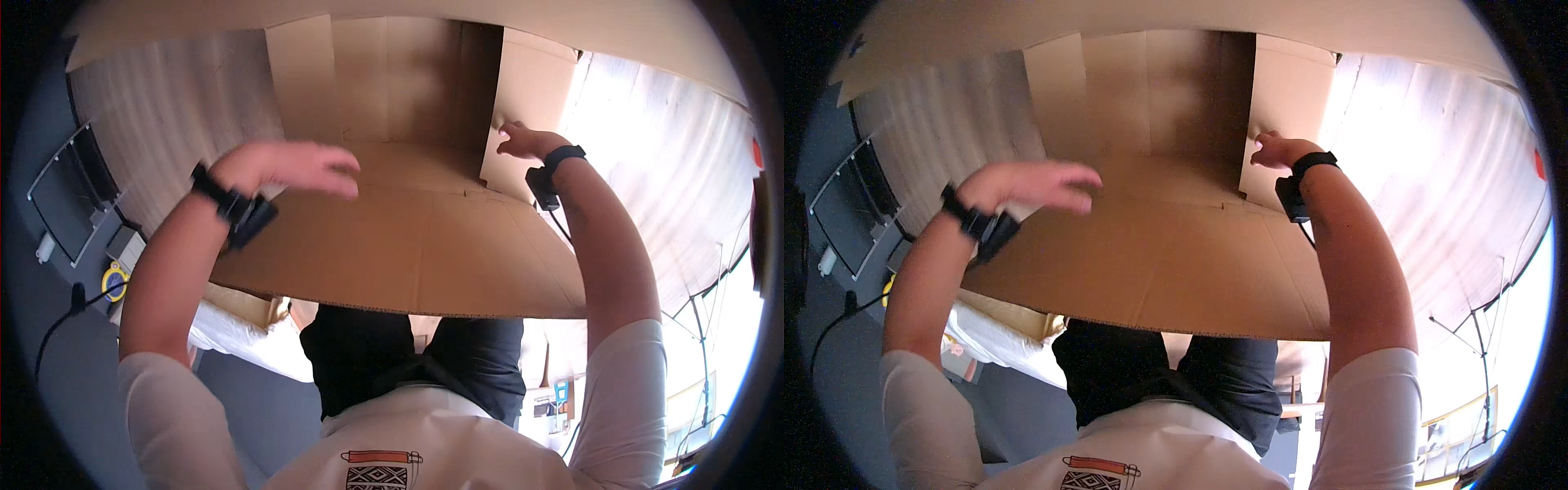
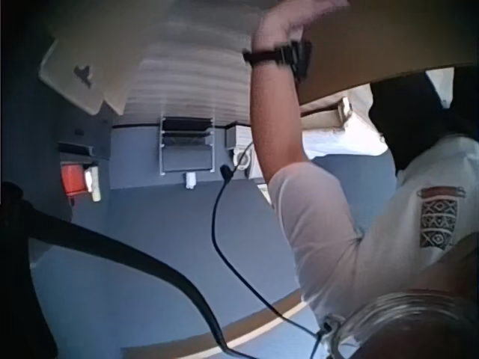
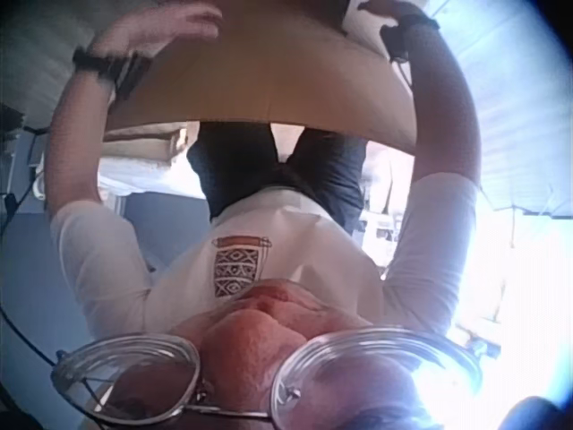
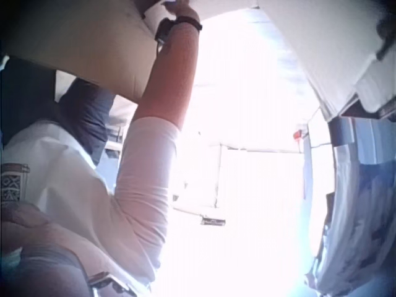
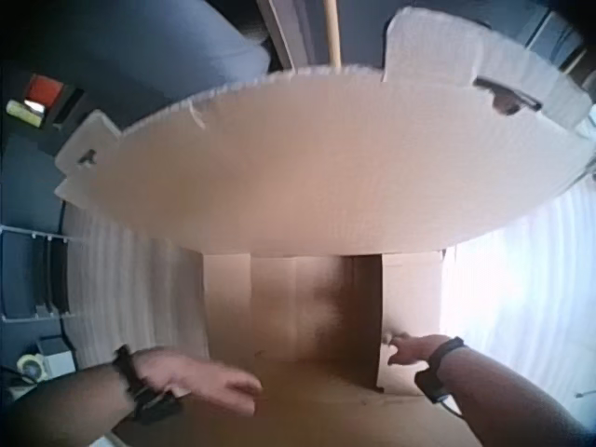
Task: Assemble a cardboard box by folding and interlocking the flaps.
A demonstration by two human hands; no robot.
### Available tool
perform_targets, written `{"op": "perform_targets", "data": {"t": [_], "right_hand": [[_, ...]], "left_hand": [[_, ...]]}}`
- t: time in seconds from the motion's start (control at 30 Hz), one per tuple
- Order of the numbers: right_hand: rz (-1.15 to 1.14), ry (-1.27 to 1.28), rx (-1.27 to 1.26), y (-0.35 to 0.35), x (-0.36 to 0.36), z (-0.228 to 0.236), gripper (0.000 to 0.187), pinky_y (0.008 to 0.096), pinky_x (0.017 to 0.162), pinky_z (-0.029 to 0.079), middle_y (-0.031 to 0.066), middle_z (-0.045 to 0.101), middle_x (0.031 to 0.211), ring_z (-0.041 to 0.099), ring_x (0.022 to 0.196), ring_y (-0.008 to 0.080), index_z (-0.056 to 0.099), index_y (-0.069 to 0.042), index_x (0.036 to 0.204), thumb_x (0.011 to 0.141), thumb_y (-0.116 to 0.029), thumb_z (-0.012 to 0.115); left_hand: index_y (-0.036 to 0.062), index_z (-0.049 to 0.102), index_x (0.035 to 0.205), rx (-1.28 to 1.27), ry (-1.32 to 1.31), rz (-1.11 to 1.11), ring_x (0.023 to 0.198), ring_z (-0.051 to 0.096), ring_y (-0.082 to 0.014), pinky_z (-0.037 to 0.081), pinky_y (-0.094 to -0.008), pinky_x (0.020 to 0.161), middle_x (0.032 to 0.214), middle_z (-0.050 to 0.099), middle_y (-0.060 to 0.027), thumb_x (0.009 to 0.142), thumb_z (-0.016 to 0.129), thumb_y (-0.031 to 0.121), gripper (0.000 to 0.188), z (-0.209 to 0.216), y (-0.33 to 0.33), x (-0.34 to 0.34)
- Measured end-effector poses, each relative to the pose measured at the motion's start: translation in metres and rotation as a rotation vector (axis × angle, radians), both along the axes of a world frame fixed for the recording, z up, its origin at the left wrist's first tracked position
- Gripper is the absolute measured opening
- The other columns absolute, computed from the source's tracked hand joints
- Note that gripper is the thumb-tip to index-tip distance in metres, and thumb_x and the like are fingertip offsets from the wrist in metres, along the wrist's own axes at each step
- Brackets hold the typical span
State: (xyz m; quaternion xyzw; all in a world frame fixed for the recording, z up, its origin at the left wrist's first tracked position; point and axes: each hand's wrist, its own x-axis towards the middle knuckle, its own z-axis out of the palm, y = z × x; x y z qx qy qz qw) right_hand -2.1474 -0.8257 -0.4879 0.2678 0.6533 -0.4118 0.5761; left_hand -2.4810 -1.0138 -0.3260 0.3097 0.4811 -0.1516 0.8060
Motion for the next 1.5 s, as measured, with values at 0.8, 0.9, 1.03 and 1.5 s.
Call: {"op": "perform_targets", "data": {"t": [0.8,0.9,1.03,1.5], "right_hand": [[-0.381,1.435,0.683,0.113,-0.091,0.342,0.027,0.0333,0.095,0.047,0.0196,0.062,0.117,0.061,0.109,0.0271,0.058,0.003,0.115,0.091,0.005,0.045],[-0.205,1.349,0.984,0.140,-0.098,0.326,0.026,0.0279,0.092,0.049,0.0129,0.064,0.118,0.063,0.108,0.0209,0.059,-0.004,0.122,0.096,-0.009,0.054],[0.180,1.269,1.096,0.138,-0.088,0.318,0.029,0.0296,0.089,0.053,0.0109,0.063,0.122,0.063,0.110,0.0261,0.061,-0.014,0.126,0.099,-0.014,0.050],[0.065,0.752,0.931,-0.052,-0.018,0.319,0.041,0.0425,0.099,0.045,0.0151,0.061,0.123,0.057,0.116,0.0337,0.060,-0.004,0.120,0.079,0.000,0.061]], "left_hand": [[0.0072,0.038,0.139,0.759,1.092,0.376,0.137,0.031,-0.0338,0.032,-0.0429,0.111,0.146,0.033,-0.0160,0.070,0.080,0.021,0.081,-0.128,0.052,0.029],[0.0082,0.034,0.143,0.774,0.928,0.377,0.141,0.024,-0.0341,0.030,-0.0398,0.113,0.153,0.022,-0.0172,0.071,0.075,0.011,0.083,-0.146,0.015,0.029],[0.0175,0.037,0.145,0.696,0.644,0.346,0.143,0.023,-0.0326,0.031,-0.0363,0.113,0.158,0.014,-0.0148,0.071,0.056,-0.007,0.081,-0.146,-0.035,0.003],[0.0129,0.047,0.136,0.596,0.845,0.590,0.131,0.041,-0.0322,0.035,-0.0387,0.109,0.146,0.038,-0.0124,0.082,0.045,-0.003,0.056,-0.157,-0.124,-0.015]]}}
